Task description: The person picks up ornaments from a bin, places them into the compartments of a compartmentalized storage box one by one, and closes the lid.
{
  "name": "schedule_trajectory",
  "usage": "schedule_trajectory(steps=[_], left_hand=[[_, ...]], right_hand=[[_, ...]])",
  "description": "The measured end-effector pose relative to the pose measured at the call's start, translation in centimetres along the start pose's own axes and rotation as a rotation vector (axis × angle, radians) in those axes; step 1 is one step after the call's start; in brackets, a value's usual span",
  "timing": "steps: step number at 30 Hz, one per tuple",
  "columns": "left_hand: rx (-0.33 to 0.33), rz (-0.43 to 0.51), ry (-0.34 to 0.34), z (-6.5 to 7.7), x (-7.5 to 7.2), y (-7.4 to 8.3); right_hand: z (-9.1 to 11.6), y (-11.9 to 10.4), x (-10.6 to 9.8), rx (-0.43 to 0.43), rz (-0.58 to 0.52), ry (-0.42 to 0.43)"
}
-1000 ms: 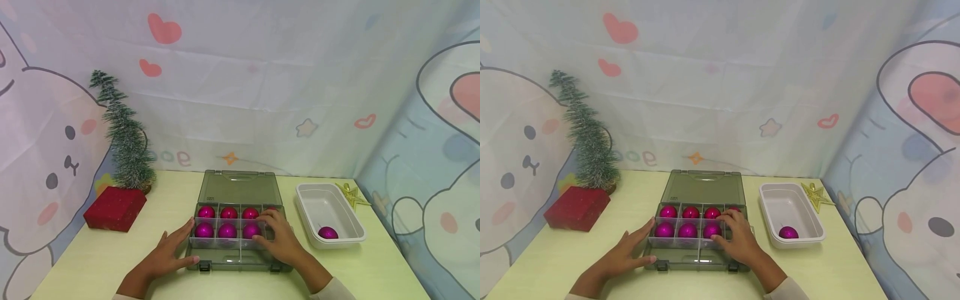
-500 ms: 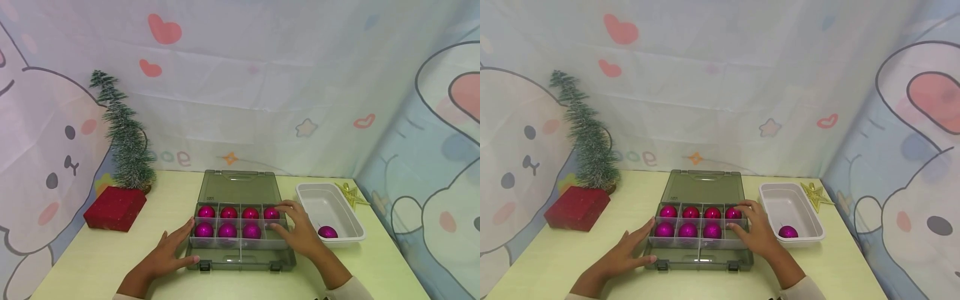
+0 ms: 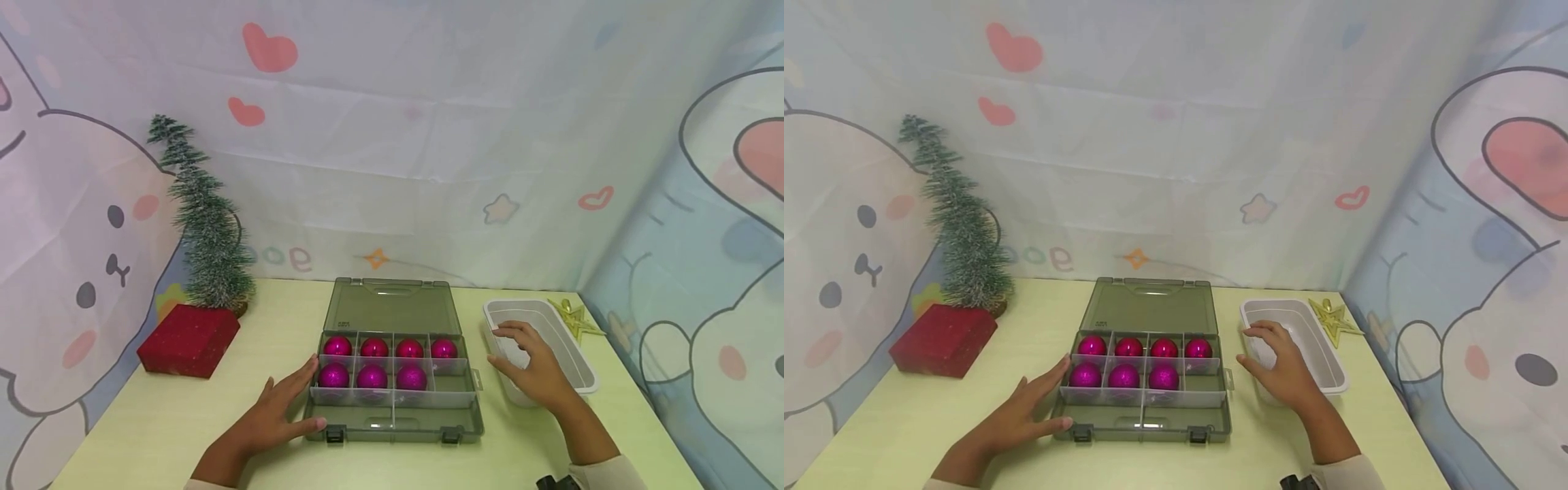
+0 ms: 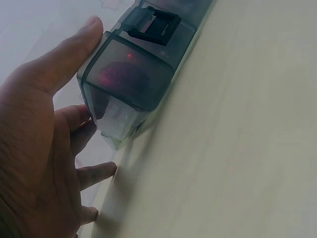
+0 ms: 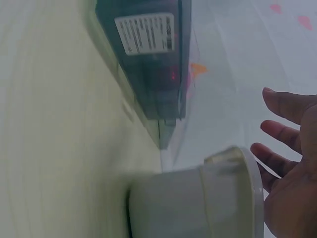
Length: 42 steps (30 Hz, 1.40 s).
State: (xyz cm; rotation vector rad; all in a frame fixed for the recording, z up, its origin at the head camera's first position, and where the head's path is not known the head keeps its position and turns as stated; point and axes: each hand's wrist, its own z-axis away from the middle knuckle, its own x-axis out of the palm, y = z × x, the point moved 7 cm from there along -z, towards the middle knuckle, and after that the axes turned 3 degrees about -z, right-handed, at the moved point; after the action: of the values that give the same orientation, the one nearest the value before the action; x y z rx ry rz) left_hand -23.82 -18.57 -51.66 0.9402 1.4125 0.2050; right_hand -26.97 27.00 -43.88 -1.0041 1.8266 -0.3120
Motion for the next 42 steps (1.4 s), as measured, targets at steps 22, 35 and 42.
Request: schedule_trajectory(steps=[22, 35, 42], left_hand=[[0.000, -0.010, -0.001, -0.1, 0.1, -0.4], [-0.023, -0.006, -0.013, 0.0, 0.0, -0.2], [-0.020, -0.010, -0.013, 0.0, 0.0, -0.2]], right_hand=[[1.6, 4.3, -4.4, 0.114, 0.086, -0.054], [2.5, 5.5, -4.4, 0.171, 0.139, -0.156], [2.8, 5.9, -4.3, 0.233, 0.117, -0.202]])
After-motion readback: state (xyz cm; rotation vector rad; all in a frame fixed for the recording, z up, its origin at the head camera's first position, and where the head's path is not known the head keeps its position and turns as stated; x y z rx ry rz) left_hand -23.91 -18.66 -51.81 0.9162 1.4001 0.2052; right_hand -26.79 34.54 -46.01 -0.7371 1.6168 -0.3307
